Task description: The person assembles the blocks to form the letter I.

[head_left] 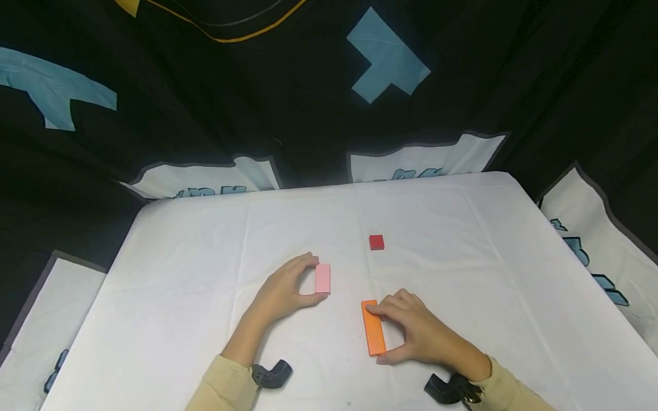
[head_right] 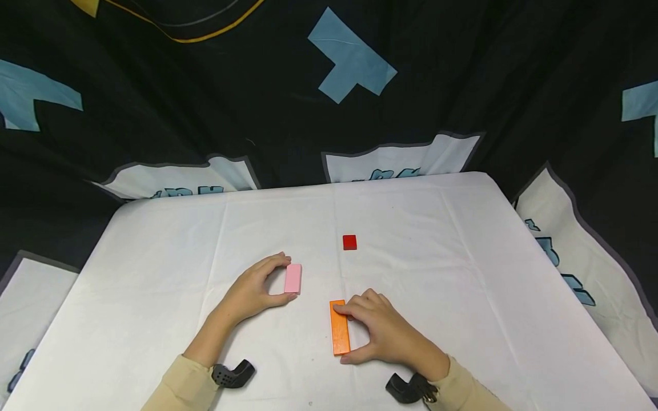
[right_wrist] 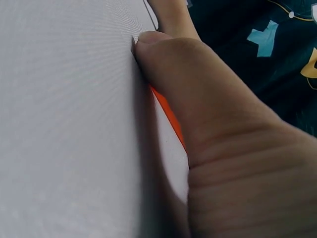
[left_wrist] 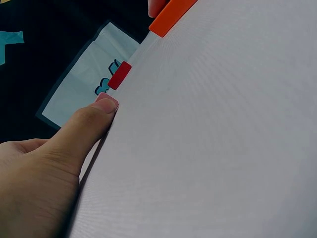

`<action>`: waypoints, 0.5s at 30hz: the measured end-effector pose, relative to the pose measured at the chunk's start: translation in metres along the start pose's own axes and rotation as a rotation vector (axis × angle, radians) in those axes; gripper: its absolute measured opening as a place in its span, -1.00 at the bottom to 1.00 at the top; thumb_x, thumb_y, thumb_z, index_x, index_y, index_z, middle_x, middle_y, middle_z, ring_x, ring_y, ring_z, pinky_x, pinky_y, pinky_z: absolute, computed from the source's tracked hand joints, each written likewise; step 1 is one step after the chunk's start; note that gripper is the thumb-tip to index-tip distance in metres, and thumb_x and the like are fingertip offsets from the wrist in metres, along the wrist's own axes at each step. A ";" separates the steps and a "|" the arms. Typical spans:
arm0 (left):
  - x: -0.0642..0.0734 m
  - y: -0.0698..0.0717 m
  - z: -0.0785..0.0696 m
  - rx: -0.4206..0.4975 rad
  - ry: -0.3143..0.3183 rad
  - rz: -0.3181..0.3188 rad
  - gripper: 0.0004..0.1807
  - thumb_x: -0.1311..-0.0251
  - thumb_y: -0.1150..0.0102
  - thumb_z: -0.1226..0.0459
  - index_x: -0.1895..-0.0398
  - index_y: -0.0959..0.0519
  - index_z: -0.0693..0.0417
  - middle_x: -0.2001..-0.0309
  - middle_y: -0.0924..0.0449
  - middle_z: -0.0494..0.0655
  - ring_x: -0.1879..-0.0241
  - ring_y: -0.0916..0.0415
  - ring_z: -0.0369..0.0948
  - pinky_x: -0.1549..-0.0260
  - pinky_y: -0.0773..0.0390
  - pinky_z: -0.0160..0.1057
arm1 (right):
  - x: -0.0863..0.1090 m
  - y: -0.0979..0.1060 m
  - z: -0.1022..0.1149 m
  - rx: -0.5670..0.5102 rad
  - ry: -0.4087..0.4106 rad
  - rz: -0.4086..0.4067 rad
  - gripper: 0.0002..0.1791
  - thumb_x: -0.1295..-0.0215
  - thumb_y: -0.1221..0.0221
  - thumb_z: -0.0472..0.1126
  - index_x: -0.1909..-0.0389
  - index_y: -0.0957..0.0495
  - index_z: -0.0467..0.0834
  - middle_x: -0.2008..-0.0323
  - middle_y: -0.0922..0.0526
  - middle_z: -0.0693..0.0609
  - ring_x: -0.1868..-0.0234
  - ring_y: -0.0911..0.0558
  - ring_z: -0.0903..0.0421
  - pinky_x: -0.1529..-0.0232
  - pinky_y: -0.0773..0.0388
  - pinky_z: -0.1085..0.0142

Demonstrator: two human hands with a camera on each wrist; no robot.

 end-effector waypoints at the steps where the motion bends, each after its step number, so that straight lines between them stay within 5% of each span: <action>1: 0.000 0.000 0.000 0.001 0.000 -0.001 -0.20 0.06 -0.44 -0.20 -0.27 -0.47 -0.13 -0.39 -0.42 -0.07 -0.41 -0.35 -0.09 -0.40 -0.37 -0.04 | 0.000 0.000 0.000 -0.003 -0.001 0.002 -0.14 0.12 -0.47 0.30 -0.26 -0.51 0.10 0.01 -0.56 0.43 0.04 -0.34 0.37 -0.06 -0.34 0.29; 15: 0.001 0.000 0.001 0.005 0.014 0.007 -0.20 0.06 -0.44 -0.20 -0.27 -0.47 -0.15 -0.40 -0.41 -0.09 -0.42 -0.34 -0.10 -0.40 -0.36 -0.04 | -0.001 -0.001 -0.002 -0.025 -0.005 0.021 -0.13 0.11 -0.48 0.27 -0.30 -0.47 0.14 0.01 -0.55 0.44 0.06 -0.32 0.37 0.00 -0.35 0.33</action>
Point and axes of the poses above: each hand's wrist, its own x-axis away from the middle knuckle, its own y-axis out of the back of the hand, z = x × y, the point moved 3 cm from there along -x, towards the middle knuckle
